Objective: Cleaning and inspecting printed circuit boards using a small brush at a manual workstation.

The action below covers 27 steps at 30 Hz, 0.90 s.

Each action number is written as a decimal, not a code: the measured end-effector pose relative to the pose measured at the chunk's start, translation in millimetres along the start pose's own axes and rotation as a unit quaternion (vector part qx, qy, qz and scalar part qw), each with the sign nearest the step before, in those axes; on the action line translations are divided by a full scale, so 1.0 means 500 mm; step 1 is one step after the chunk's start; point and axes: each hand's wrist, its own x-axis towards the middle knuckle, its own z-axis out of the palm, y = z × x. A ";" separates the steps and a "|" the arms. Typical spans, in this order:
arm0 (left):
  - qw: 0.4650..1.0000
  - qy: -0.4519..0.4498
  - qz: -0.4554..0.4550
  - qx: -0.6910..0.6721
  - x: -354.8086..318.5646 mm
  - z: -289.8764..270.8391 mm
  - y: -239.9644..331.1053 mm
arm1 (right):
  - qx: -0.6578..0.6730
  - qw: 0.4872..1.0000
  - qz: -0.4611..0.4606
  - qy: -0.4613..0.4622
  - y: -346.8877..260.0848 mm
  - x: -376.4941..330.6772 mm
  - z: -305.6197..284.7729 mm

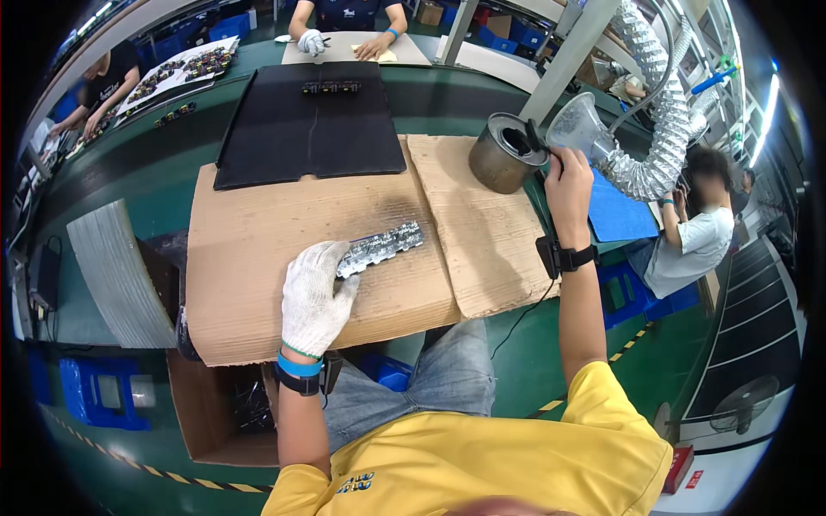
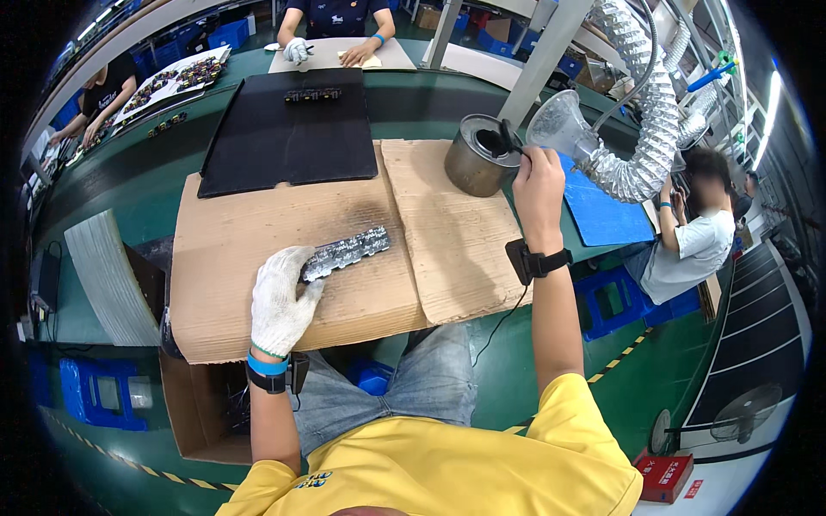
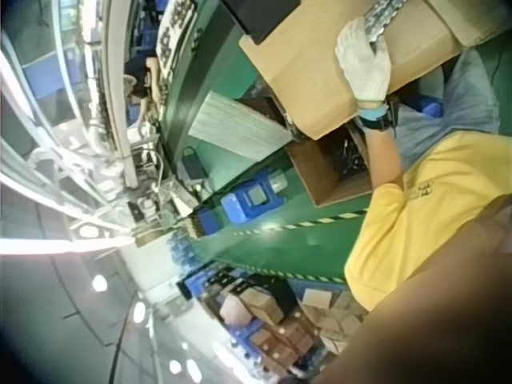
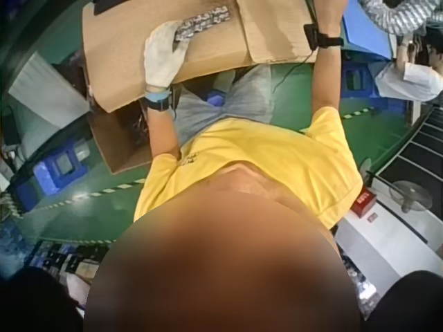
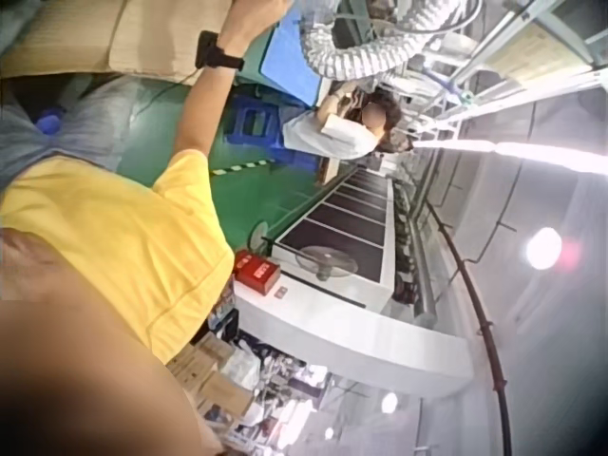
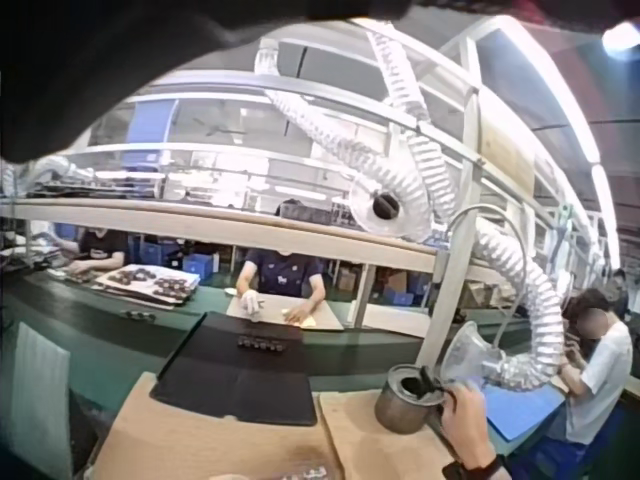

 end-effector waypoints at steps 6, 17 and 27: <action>1.000 -0.010 0.001 -0.012 0.008 -0.011 -0.012 | 0.050 0.998 0.020 0.028 0.039 -0.065 0.023; 0.989 -0.030 -0.109 -0.092 -0.003 0.009 -0.014 | 0.320 0.927 0.032 -0.193 -0.388 -0.303 -0.001; 0.969 -0.028 -0.159 -0.187 -0.006 0.006 -0.021 | 0.255 0.924 -0.049 -0.282 -0.447 -0.295 -0.004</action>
